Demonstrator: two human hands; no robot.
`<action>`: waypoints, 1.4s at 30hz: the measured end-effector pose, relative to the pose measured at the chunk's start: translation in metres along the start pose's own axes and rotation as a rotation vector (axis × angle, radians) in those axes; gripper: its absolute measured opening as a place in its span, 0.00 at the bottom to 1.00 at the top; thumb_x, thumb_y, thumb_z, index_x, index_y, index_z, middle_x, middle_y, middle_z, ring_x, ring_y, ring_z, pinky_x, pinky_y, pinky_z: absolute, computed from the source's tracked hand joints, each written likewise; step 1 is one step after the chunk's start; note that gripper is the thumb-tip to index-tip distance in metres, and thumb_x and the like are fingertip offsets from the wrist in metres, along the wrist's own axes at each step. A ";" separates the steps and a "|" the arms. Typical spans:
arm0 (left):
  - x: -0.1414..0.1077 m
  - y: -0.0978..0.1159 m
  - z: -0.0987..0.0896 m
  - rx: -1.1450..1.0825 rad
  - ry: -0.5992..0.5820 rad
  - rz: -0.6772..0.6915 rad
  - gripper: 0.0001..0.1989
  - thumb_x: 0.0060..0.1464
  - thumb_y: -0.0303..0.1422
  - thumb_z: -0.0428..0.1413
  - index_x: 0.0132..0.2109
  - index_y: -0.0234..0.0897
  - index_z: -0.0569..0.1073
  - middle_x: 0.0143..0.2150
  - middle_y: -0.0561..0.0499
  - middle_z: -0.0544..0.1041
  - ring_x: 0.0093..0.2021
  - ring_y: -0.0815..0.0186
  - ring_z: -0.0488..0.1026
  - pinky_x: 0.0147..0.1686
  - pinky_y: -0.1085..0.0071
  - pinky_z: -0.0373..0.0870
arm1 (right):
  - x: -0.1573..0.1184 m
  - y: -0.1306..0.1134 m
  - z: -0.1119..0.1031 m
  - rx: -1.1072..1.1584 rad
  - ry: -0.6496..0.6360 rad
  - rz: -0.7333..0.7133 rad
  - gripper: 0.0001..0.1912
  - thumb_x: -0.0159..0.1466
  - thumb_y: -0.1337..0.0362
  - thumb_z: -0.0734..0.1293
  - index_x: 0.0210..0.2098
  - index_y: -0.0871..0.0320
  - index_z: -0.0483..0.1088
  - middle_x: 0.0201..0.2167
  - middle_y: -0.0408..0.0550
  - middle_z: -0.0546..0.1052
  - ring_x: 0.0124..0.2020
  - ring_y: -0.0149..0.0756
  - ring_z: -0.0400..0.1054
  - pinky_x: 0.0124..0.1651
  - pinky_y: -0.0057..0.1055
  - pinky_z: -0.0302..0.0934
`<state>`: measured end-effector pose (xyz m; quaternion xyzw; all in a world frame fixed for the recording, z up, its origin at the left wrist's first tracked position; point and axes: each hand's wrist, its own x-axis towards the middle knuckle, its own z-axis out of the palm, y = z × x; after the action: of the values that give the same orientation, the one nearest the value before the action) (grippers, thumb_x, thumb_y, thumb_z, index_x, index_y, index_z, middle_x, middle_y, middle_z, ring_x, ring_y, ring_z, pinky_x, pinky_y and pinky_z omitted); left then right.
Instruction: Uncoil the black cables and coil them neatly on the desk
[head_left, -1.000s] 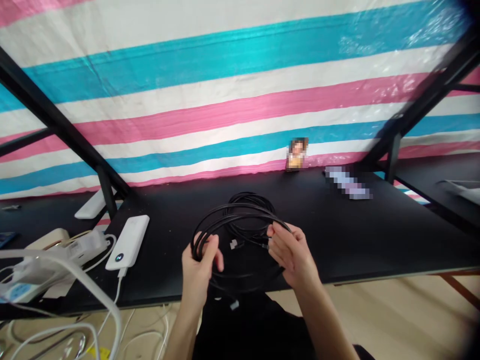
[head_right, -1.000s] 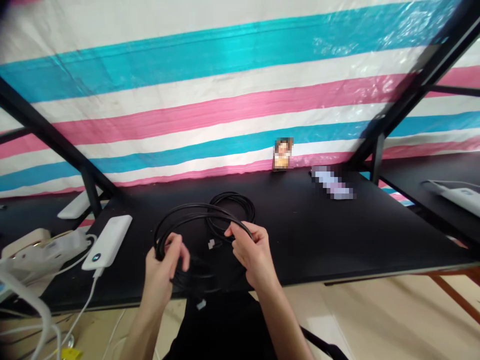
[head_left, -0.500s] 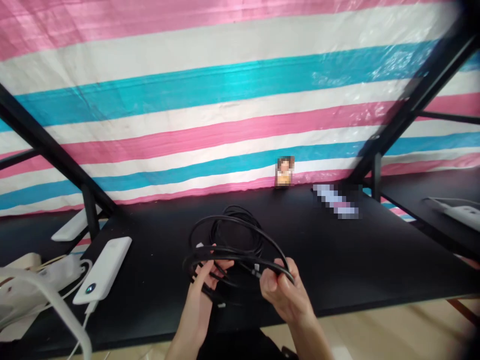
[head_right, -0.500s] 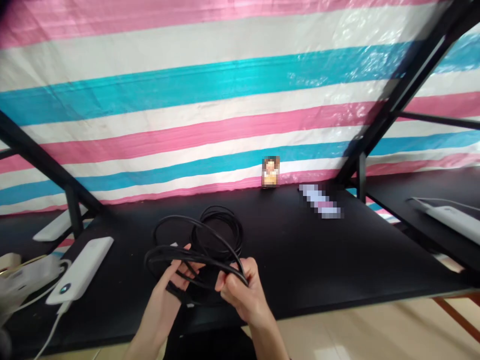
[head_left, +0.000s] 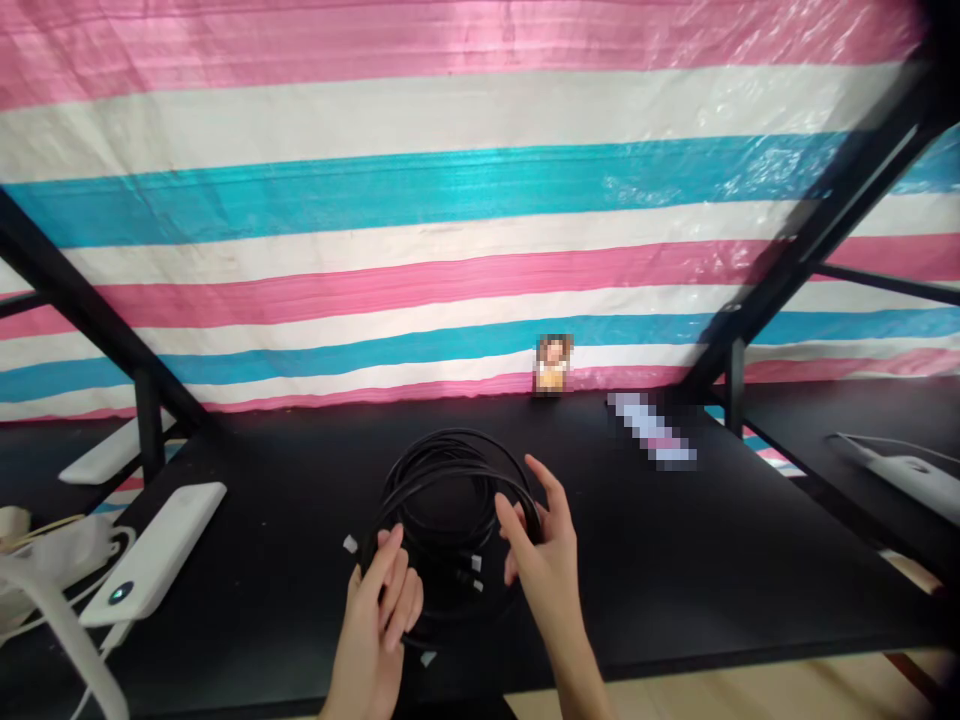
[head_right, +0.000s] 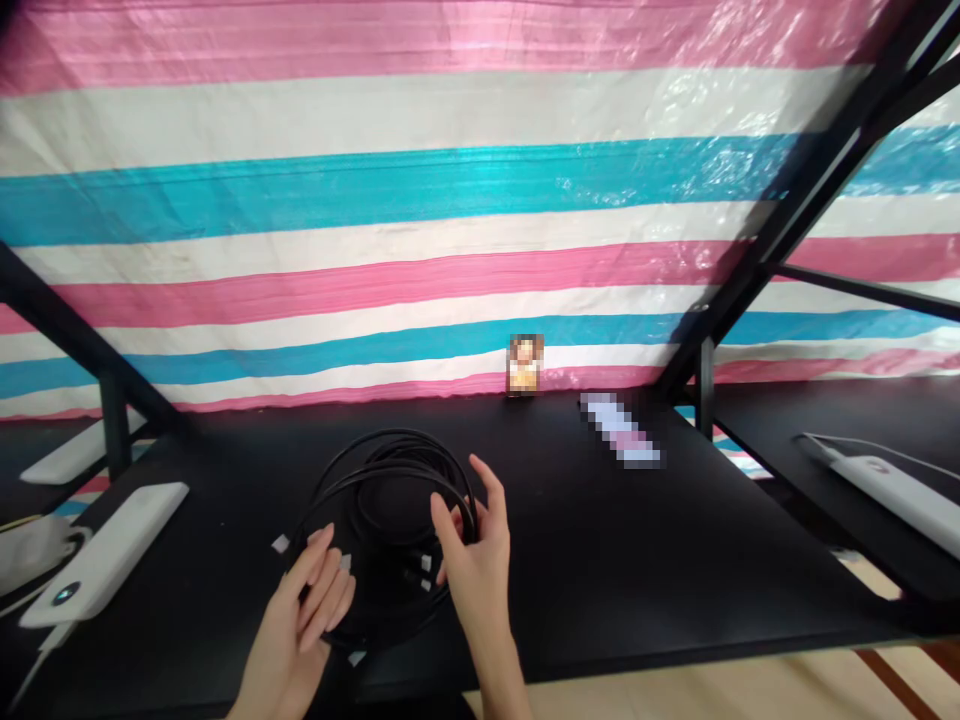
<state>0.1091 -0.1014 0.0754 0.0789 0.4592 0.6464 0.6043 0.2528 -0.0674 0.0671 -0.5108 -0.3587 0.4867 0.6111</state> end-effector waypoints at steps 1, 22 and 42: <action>0.001 -0.001 0.003 -0.036 -0.039 -0.058 0.19 0.41 0.35 0.67 0.19 0.37 0.62 0.11 0.64 0.55 0.10 0.81 0.47 0.15 0.79 0.58 | 0.004 0.002 -0.001 -0.081 0.032 -0.049 0.39 0.55 0.49 0.72 0.61 0.50 0.57 0.22 0.33 0.61 0.12 0.20 0.50 0.10 0.18 0.52; -0.018 -0.018 -0.008 -0.467 -0.693 -0.226 0.13 0.50 0.39 0.59 0.24 0.39 0.67 0.09 0.64 0.39 0.10 0.77 0.42 0.17 0.78 0.57 | 0.023 -0.001 -0.028 -0.385 -0.252 0.044 0.26 0.62 0.42 0.57 0.35 0.59 0.67 0.09 0.32 0.55 0.08 0.23 0.49 0.09 0.18 0.43; -0.042 -0.033 0.000 -0.472 -0.281 -0.044 0.19 0.45 0.34 0.64 0.20 0.38 0.59 0.11 0.65 0.44 0.09 0.79 0.38 0.09 0.79 0.48 | 0.002 -0.017 -0.047 -0.481 -0.266 -0.104 0.17 0.63 0.49 0.63 0.37 0.58 0.71 0.11 0.34 0.61 0.10 0.26 0.56 0.14 0.22 0.51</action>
<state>0.1436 -0.1426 0.0714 0.0149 0.2090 0.7049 0.6777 0.3017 -0.0784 0.0730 -0.5536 -0.5667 0.4182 0.4443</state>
